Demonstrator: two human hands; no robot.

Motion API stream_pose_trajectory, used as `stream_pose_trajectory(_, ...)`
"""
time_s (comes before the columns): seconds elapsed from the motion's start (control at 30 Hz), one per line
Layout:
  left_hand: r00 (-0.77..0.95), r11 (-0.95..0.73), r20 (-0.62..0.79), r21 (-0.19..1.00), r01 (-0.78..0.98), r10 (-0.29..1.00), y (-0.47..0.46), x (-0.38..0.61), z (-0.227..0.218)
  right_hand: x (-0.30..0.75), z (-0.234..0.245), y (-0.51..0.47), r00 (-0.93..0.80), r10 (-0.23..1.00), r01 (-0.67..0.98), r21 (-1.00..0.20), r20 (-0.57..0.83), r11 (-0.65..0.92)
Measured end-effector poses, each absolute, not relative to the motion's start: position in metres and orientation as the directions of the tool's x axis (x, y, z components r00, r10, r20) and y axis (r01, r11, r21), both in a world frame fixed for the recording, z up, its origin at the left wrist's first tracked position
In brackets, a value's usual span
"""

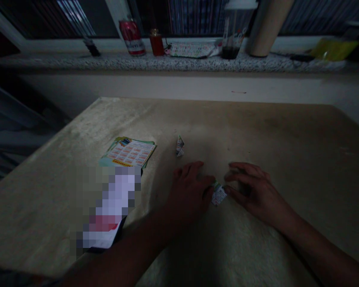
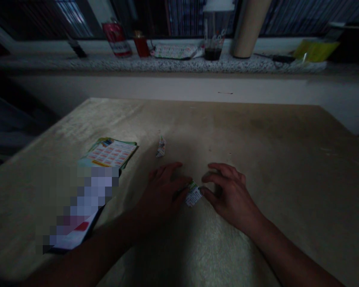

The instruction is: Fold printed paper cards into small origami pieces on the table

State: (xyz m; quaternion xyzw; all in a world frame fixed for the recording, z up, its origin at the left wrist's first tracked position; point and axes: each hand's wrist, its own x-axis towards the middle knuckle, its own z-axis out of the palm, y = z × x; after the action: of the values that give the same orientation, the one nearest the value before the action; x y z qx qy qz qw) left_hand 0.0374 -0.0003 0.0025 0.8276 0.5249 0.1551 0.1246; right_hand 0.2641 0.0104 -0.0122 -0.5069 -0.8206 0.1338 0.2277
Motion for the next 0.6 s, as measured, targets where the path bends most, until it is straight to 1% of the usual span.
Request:
stream_pose_trajectory(0.13,0.415,-0.441,0.152,0.372,0.817,0.897,0.0,0.038,-0.002,0.253,-0.015,0.005,-0.423,0.862,0.749,-0.427,0.28,0.507)
stream_pose_trajectory(0.23,0.424,-0.453,0.17,0.437,0.777,0.89,0.0,0.04,-0.006,0.245,-0.016,0.004,-0.424,0.862,0.708,-0.493,0.276,0.506)
stream_pose_trajectory(0.33,0.401,-0.426,0.174,0.554,0.715,0.899,0.0,0.041,-0.005,0.242,-0.014,0.005,-0.404,0.875,0.639,-0.602,0.267,0.479)
stream_pose_trajectory(0.4,0.373,-0.368,0.136,0.647,0.668,0.918,0.0,0.042,-0.002,0.242,-0.011,0.005,-0.379,0.892,0.578,-0.69,0.246,0.436)
stream_pose_trajectory(0.47,0.322,-0.257,0.066,0.757,0.601,0.944,0.0,0.041,0.003,0.242,-0.006,0.003,-0.346,0.917,0.518,-0.775,0.198,0.362)
stream_pose_trajectory(0.53,0.264,-0.121,-0.013,0.866,0.485,0.964,0.0,0.041,0.008,0.242,-0.001,0.001,-0.34,0.934,0.463,-0.845,0.109,0.267)
stream_pose_trajectory(0.6,0.225,-0.011,-0.069,0.942,0.334,0.972,0.0,0.04,0.013,0.242,0.004,-0.002,-0.35,0.937,0.413,-0.894,0.022,0.175)
